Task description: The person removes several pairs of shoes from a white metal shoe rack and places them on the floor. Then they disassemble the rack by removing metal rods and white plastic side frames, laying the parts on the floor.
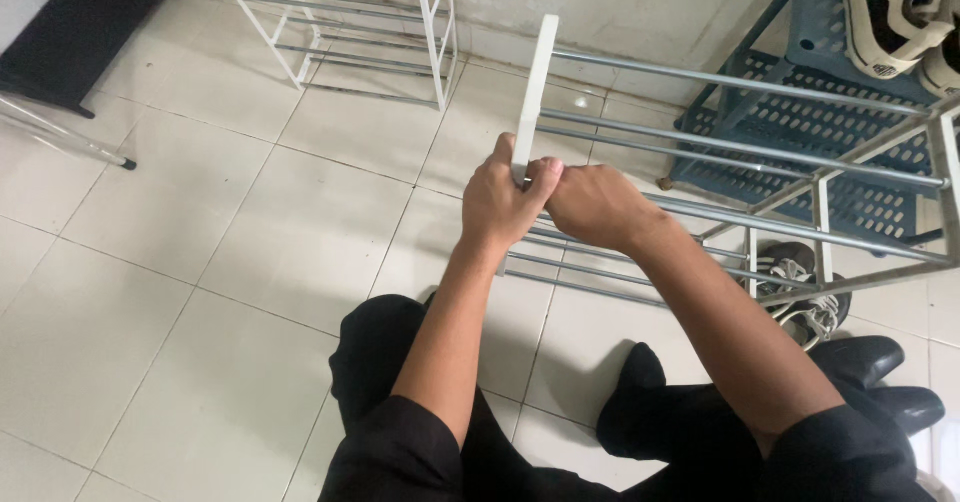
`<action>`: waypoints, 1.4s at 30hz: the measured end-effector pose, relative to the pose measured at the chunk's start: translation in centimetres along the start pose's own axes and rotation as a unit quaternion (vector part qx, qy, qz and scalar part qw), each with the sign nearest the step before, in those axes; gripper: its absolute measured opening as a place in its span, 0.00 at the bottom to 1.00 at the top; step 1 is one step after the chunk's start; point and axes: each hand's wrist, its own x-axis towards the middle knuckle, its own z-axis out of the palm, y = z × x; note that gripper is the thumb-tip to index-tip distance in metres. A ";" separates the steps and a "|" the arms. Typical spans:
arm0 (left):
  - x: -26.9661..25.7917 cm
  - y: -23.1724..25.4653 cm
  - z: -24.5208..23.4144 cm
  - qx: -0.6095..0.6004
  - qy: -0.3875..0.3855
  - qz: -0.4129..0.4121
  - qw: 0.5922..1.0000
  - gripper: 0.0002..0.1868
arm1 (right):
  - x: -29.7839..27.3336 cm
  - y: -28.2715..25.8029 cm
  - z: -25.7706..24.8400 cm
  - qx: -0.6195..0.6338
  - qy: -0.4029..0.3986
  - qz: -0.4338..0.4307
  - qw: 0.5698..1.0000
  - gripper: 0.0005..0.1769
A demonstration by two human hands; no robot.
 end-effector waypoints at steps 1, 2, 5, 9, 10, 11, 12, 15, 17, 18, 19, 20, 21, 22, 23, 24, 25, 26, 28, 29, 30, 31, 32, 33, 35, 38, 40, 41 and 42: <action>0.1 0.4 0.2 -0.012 0.010 -0.040 0.999 0.26 | 0.3 -0.1 -0.1 -0.012 -0.004 0.012 1.000 0.13; 0.2 0.7 0.3 -0.024 0.020 -0.080 0.996 0.25 | 0.5 -0.3 0.0 -0.024 -0.008 0.024 0.999 0.12; 0.5 0.5 0.1 -0.003 0.034 -0.105 0.994 0.19 | 0.5 -0.8 0.8 -0.064 0.012 0.049 0.997 0.12; 1.0 0.0 0.2 0.036 0.029 -0.091 0.995 0.15 | 0.3 -1.1 1.2 -0.076 0.080 0.040 0.993 0.13; 1.0 -0.1 0.3 0.041 0.029 -0.090 0.995 0.15 | 0.2 -1.1 1.2 -0.079 0.087 0.038 0.992 0.14; 1.1 -0.1 0.3 0.044 0.029 -0.087 0.995 0.15 | 0.2 -1.2 1.1 -0.082 0.096 0.035 0.991 0.14; 1.2 -0.2 0.3 0.048 0.030 -0.084 0.995 0.15 | 0.3 -1.2 1.0 -0.086 0.105 0.033 0.990 0.15; 1.4 -0.4 0.2 0.051 0.015 -0.095 0.994 0.15 | 0.4 -1.4 1.0 -0.108 0.075 0.055 0.990 0.12; 1.4 -0.5 0.2 0.044 0.017 -0.096 0.994 0.16 | 0.5 -1.4 1.0 -0.100 0.081 0.054 0.990 0.13; 1.5 -0.6 0.2 0.041 0.018 -0.097 0.994 0.16 | 0.6 -1.4 0.9 -0.096 0.084 0.053 0.990 0.13; 1.6 -0.7 0.2 0.036 0.017 -0.096 0.995 0.16 | 0.6 -1.4 0.9 -0.098 0.081 0.052 0.991 0.13; 1.6 -0.8 0.3 0.030 0.017 -0.096 0.995 0.16 | 0.6 -1.4 0.8 -0.100 0.079 0.051 0.991 0.13; 1.7 -0.9 0.3 0.024 0.016 -0.096 0.995 0.16 | 0.6 -1.5 0.7 -0.102 0.075 0.050 0.991 0.13; 1.8 -1.0 0.3 0.022 0.013 -0.087 0.996 0.15 | 0.6 -1.5 0.6 -0.097 0.072 0.053 0.991 0.15; 1.9 -1.1 0.3 0.020 0.012 -0.077 0.997 0.15 | 0.6 -1.6 0.4 -0.091 0.069 0.056 0.992 0.16; 2.0 -1.2 0.2 0.018 0.010 -0.067 0.998 0.14 | 0.6 -1.6 0.3 -0.086 0.067 0.058 0.992 0.17; 2.0 -1.3 0.2 0.017 0.002 -0.070 0.997 0.14 | 0.7 -1.7 0.2 -0.089 0.068 0.056 0.992 0.17; 2.0 -1.4 0.0 0.015 -0.007 -0.073 0.997 0.14 | 0.7 -1.7 0.2 -0.092 0.070 0.053 0.992 0.17; 2.2 -1.4 -0.2 0.008 -0.010 -0.063 0.998 0.15 | 0.7 -1.6 0.1 -0.096 0.071 0.057 0.991 0.17; 2.1 -1.4 -0.2 0.004 -0.003 -0.054 0.999 0.15 | 0.8 -1.7 0.1 -0.094 0.068 0.061 0.991 0.17; 2.0 -1.4 -0.3 0.000 0.003 -0.044 0.999 0.16 | 0.8 -1.7 0.2 -0.092 0.066 0.065 0.991 0.16; 1.9 -1.6 -0.4 -0.004 -0.006 -0.044 0.999 0.15 | 0.6 -1.8 0.3 -0.092 0.069 0.063 0.991 0.16; 2.2 -1.8 -0.6 -0.009 -0.015 -0.044 0.999 0.15 | 0.7 -1.6 0.1 -0.092 0.073 0.061 0.991 0.17; 2.4 -1.9 -0.6 -0.015 -0.022 -0.039 0.999 0.15 | 0.6 -1.4 0.0 -0.094 0.081 0.060 0.990 0.18; 2.3 -1.9 -0.7 -0.008 -0.047 -0.060 0.997 0.17 | 0.6 -1.9 0.1 -0.099 0.052 0.071 0.991 0.21; 2.6 -2.1 -0.8 -0.015 -0.049 -0.034 0.998 0.18 | 0.6 -1.9 0.0 -0.108 0.088 0.070 0.988 0.20; 2.5 -2.3 -0.9 -0.026 -0.054 -0.031 0.998 0.19 | 0.4 -2.0 0.2 -0.109 0.109 0.066 0.986 0.19; 2.6 -2.3 -1.0 -0.032 -0.064 -0.042 0.997 0.21 | 0.4 -2.0 0.2 -0.109 0.108 0.068 0.986 0.19; 2.5 -2.2 -1.2 -0.038 -0.075 -0.054 0.995 0.22 | 0.3 -2.1 0.2 -0.109 0.107 0.070 0.986 0.19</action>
